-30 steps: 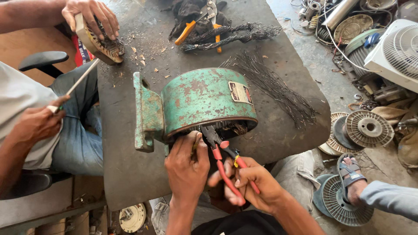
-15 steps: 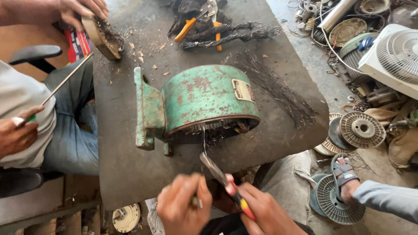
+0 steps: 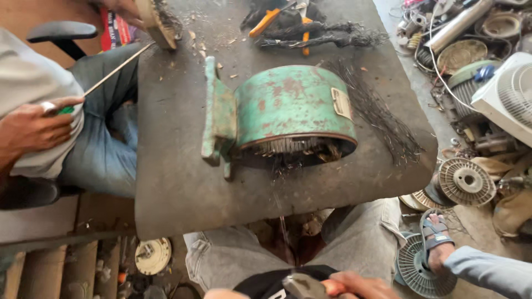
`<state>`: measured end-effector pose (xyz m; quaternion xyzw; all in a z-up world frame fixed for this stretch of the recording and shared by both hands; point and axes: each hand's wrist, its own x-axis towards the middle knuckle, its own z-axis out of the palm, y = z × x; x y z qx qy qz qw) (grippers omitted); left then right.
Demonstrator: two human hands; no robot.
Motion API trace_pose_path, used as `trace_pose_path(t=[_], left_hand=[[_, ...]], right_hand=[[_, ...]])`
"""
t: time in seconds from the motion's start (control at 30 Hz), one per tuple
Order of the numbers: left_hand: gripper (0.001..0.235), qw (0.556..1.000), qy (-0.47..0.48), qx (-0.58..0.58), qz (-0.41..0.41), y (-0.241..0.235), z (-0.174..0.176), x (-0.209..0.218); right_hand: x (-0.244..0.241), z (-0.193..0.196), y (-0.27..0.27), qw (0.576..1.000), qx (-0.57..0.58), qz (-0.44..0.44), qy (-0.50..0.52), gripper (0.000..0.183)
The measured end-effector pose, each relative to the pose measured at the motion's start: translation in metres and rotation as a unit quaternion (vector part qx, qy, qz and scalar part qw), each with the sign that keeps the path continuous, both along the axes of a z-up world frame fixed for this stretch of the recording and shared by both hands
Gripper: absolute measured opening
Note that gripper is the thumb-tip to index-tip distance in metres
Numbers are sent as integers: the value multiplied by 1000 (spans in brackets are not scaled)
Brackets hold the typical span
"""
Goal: The person uses a screwdriver and pliers to remove copper wire from the slots of a motor stator. They repeatedly pry out wire segments and place them on the workbench. A second person works on a separate component nearby.
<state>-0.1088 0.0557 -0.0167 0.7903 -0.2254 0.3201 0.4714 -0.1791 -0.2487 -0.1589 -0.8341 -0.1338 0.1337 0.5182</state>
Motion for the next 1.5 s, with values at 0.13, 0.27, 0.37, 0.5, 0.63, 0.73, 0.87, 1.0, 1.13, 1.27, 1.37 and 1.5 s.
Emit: trace_pose_path(t=[0.13, 0.27, 0.37, 0.5, 0.63, 0.73, 0.87, 1.0, 1.13, 1.27, 1.37, 1.5], left_hand=[[13, 992, 68, -94, -43, -1, 1, 1], [18, 968, 198, -133, -72, -13, 8, 8], [23, 962, 238, -115, -75, -26, 10, 16], [24, 954, 268, -109, -78, -41, 9, 22], [23, 943, 309, -91, -86, -48, 4, 21], [22, 930, 355, -65, -71, -47, -4, 15], [18, 942, 322, -72, -56, -35, -23, 3], [13, 965, 248, -83, 1, -26, -54, -10], [15, 966, 242, -78, 58, -20, -85, -23], [15, 946, 308, -81, 57, -18, -98, -26], [14, 955, 276, -103, 38, -24, -92, -21], [12, 971, 232, -60, -2, -24, -66, -4]], right_hand=[[1, -7, -51, 996, -89, -30, 9, 29], [-14, -5, -92, 980, -177, -83, -45, 30], [-20, 14, -118, 969, -215, -97, -75, 31], [-4, 60, -162, 928, -309, -98, -183, 32], [24, 109, -190, 878, -391, -67, -267, 34], [74, 138, -197, 854, -437, 26, -281, 35], [155, 171, -193, 814, -516, 145, -222, 58], [212, 196, -180, 769, -588, 191, -160, 50], [239, 213, -166, 704, -689, 170, -33, 54], [243, 216, -168, 765, -593, 197, -155, 62], [235, 209, -184, 776, -564, 195, -202, 66], [209, 201, -210, 785, -535, 163, -266, 66]])
